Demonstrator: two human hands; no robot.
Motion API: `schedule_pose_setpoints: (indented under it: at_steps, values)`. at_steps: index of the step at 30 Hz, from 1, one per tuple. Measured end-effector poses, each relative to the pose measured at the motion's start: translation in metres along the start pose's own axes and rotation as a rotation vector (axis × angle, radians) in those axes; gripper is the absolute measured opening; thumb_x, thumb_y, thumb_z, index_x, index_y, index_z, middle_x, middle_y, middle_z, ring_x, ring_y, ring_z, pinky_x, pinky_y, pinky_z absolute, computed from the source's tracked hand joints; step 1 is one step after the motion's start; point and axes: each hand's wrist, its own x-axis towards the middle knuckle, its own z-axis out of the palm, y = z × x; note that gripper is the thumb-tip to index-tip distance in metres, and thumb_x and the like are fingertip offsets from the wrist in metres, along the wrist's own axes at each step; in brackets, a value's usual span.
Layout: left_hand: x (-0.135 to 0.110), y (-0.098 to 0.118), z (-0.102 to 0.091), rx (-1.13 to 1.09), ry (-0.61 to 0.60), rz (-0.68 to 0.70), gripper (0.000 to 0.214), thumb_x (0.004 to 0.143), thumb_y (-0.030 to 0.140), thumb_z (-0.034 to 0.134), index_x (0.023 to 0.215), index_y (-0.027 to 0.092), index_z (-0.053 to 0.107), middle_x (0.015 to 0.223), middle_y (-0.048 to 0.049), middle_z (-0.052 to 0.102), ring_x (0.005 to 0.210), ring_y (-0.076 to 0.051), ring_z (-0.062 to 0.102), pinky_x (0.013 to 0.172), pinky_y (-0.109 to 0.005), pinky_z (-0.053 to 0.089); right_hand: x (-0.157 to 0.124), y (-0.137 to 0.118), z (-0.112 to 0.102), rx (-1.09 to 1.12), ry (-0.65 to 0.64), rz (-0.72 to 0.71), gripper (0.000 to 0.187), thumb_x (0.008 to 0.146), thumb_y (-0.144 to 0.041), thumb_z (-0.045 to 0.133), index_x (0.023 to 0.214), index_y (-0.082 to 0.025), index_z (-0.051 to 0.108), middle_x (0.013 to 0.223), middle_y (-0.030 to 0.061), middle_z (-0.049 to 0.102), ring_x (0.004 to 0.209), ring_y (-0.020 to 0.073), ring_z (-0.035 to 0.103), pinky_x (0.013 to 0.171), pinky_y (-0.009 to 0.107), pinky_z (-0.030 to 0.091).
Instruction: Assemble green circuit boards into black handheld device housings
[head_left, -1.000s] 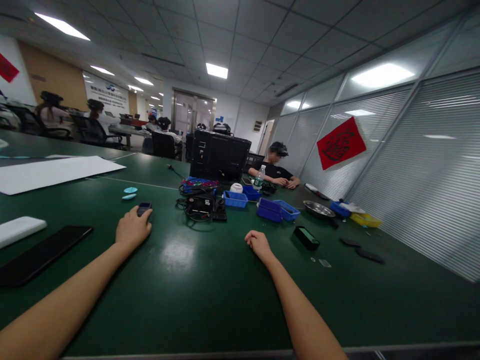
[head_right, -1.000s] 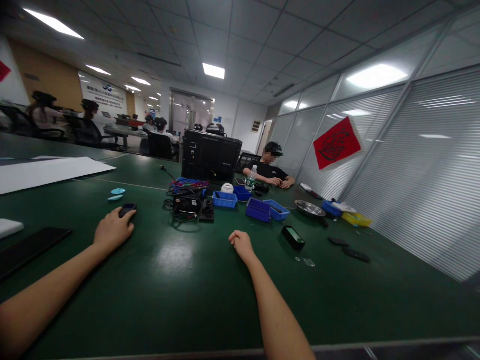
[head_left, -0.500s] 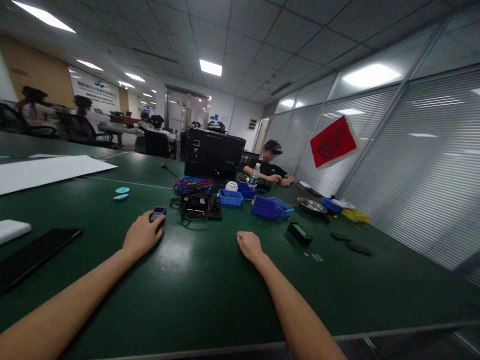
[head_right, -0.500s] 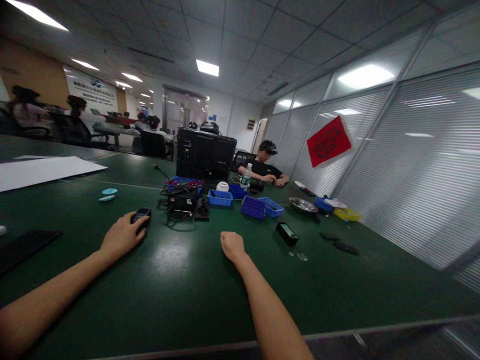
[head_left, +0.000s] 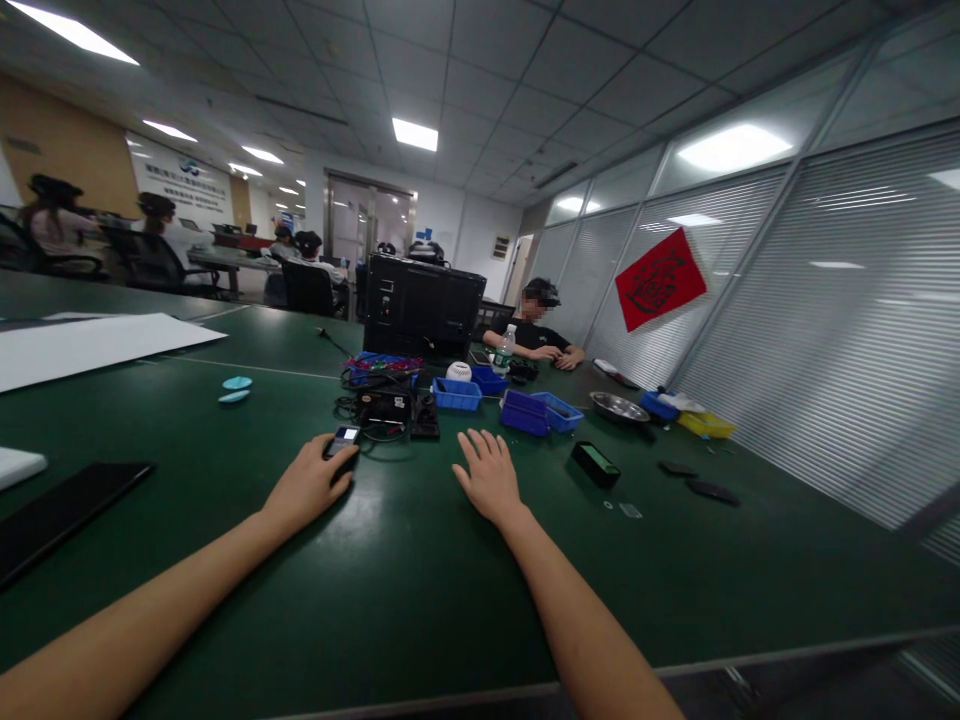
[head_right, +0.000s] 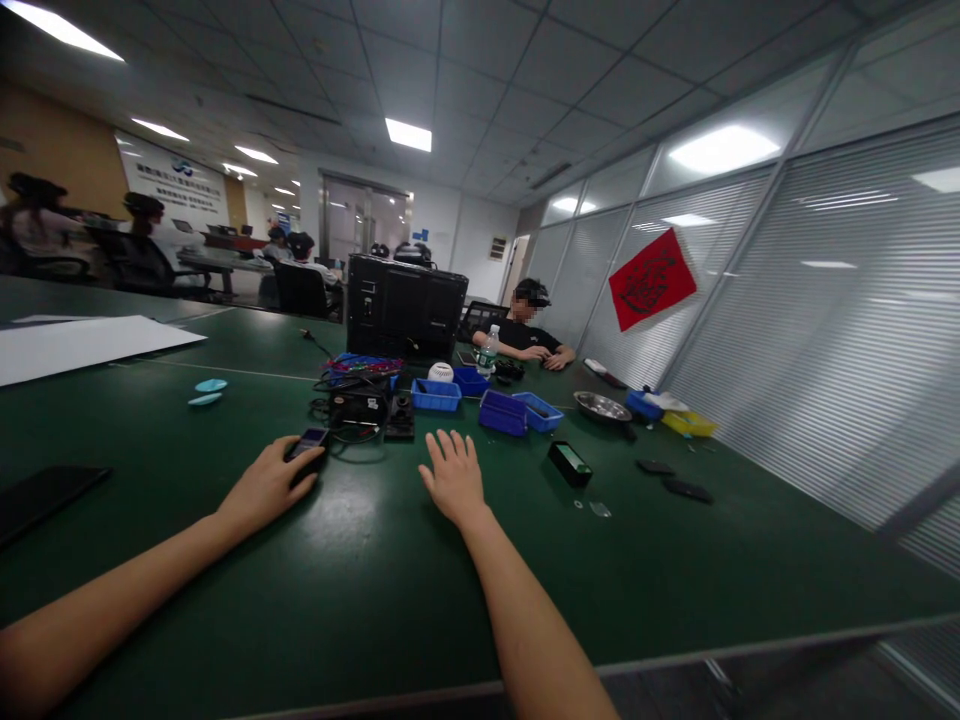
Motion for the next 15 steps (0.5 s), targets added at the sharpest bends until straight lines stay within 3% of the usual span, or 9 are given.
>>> schedule_pose_setpoints:
  at_steps: [3, 5, 9, 15]
  values:
    - [0.001, 0.013, 0.003, -0.056, -0.016, 0.063, 0.042, 0.078, 0.04, 0.047, 0.118, 0.027, 0.049, 0.12, -0.0102, 0.038, 0.102, -0.025, 0.048, 0.087, -0.037, 0.041, 0.002, 0.0, -0.002, -0.018, -0.003, -0.003, 0.067, 0.079, -0.057, 0.04, 0.136, -0.024, 0.025, 0.144, 0.0071, 0.015, 0.131, 0.0304, 0.004, 0.101, 0.052, 0.005]
    - [0.001, 0.023, 0.005, -0.089, -0.029, 0.092, 0.043, 0.079, 0.041, 0.047, 0.12, 0.028, 0.047, 0.122, -0.01, 0.036, 0.097, -0.022, 0.05, 0.086, -0.036, 0.042, 0.003, 0.001, -0.001, -0.03, -0.038, 0.001, 0.073, 0.077, -0.062, 0.038, 0.137, -0.023, 0.023, 0.146, 0.0071, 0.009, 0.131, 0.0308, -0.004, 0.101, 0.055, 0.001]
    - [0.004, 0.046, 0.013, -0.151, -0.052, 0.124, 0.047, 0.078, 0.042, 0.049, 0.123, 0.028, 0.043, 0.126, -0.0099, 0.033, 0.095, -0.022, 0.052, 0.084, -0.036, 0.044, 0.002, 0.001, 0.0, -0.04, -0.038, 0.001, 0.068, 0.079, -0.062, 0.035, 0.133, -0.022, 0.032, 0.145, 0.0081, 0.009, 0.131, 0.0304, -0.006, 0.1, 0.057, -0.002]
    - [0.013, 0.091, 0.032, -0.217, -0.072, 0.256, 0.052, 0.077, 0.04, 0.051, 0.126, 0.027, 0.039, 0.132, -0.0111, 0.03, 0.101, -0.023, 0.052, 0.083, -0.035, 0.045, 0.002, 0.006, 0.001, -0.005, 0.115, 0.053, 0.049, 0.083, -0.048, 0.04, 0.125, -0.023, 0.044, 0.143, 0.0092, 0.021, 0.131, 0.0313, 0.005, 0.099, 0.059, 0.004]
